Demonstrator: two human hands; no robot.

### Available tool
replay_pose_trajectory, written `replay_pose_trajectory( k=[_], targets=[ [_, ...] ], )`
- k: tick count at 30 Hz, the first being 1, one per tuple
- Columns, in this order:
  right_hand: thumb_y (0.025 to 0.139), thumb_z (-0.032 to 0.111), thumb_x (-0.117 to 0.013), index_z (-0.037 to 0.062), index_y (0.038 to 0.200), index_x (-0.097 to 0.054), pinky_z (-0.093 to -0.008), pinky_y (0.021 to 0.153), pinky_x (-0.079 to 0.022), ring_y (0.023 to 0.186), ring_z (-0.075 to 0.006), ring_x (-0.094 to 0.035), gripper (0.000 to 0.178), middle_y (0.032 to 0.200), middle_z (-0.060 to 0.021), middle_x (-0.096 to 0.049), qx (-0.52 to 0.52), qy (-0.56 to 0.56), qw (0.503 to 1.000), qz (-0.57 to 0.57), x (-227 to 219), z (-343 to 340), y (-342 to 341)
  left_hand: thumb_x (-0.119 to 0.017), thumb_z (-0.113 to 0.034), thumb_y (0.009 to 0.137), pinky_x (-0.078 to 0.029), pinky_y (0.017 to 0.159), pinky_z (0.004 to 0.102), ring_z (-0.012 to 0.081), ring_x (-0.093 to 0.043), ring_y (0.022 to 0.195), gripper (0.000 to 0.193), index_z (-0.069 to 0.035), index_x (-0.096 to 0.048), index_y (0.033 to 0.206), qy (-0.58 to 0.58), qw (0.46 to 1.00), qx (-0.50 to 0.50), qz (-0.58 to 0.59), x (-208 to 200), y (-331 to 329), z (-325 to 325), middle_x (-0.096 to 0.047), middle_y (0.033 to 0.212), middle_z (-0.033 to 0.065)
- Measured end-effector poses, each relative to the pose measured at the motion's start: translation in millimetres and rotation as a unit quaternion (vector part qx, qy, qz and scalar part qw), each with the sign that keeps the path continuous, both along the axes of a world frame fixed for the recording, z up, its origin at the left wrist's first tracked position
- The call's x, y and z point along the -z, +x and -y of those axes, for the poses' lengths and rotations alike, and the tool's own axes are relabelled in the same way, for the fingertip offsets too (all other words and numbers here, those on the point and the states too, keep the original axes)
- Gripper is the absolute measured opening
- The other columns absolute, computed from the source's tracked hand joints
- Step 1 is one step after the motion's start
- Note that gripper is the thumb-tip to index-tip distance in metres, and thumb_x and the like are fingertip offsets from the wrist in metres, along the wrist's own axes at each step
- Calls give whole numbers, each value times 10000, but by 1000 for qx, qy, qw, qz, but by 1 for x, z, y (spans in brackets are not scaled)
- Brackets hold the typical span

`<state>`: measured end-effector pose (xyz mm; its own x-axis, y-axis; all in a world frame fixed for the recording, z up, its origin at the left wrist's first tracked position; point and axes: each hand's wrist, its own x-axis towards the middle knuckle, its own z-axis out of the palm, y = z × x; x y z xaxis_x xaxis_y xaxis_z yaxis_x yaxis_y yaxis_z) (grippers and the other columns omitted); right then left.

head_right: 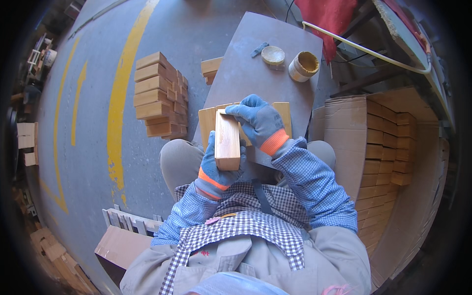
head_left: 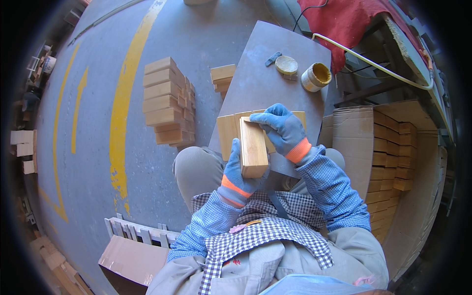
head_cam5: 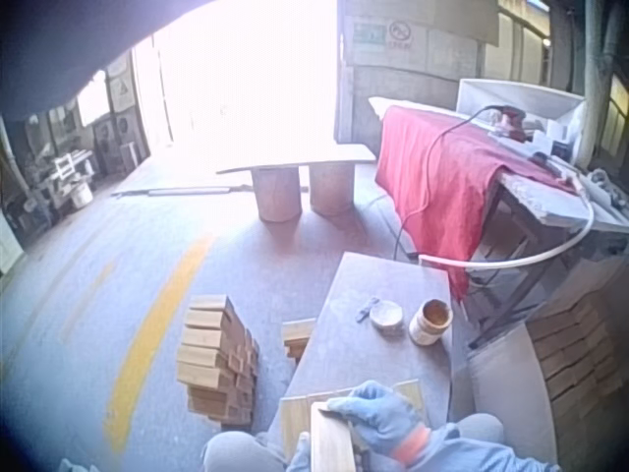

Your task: The person sits on the floor and assembles small wooden blocks into a larger rectangular block. They apply glue to the edges of the blocks and press them together, repeating the process to build the structure.

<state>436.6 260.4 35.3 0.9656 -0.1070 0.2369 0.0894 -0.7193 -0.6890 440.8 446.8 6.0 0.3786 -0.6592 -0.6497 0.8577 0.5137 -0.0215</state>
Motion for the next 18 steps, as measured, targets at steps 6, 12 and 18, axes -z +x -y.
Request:
replay_pose_trajectory(
  k=[6, 12, 18],
  targets=[
    [888, -49, -671, 165, 1190, -732, -306, 815, -581, 901, -234, -657, 376, 975, -57, -622, -45, 22, 999, 0, -3, 0, -5, -606, -562, 965, -590, 849, 432, 254, -636, 1074, 640, -111, -480, 1401, -5, 1000, 6, -1, 4, -1, -1, -604, 1211, 114],
    [873, -58, -682, 169, 1149, -740, -304, 796, -582, 886, -229, -665, 361, 977, -52, -633, -53, 3, 999, 4, -11, -4, -9, -591, -577, 967, -588, 860, 433, 254, -628, 1093, 644, -119, -478, 1405, -22, 1000, 3, -1, 6, -2, -2, -601, 1223, 111],
    [836, 27, -750, 188, 1112, -751, -320, 769, -601, 884, -243, -694, 319, 967, -38, -675, -63, 13, 998, 14, -22, -9, -16, -596, -578, 964, -587, 889, 426, 253, -623, 1106, 665, -128, -439, 1428, -1, 1000, 1, 24, 4, -2, -1, -588, 1235, 108]
  ],
)
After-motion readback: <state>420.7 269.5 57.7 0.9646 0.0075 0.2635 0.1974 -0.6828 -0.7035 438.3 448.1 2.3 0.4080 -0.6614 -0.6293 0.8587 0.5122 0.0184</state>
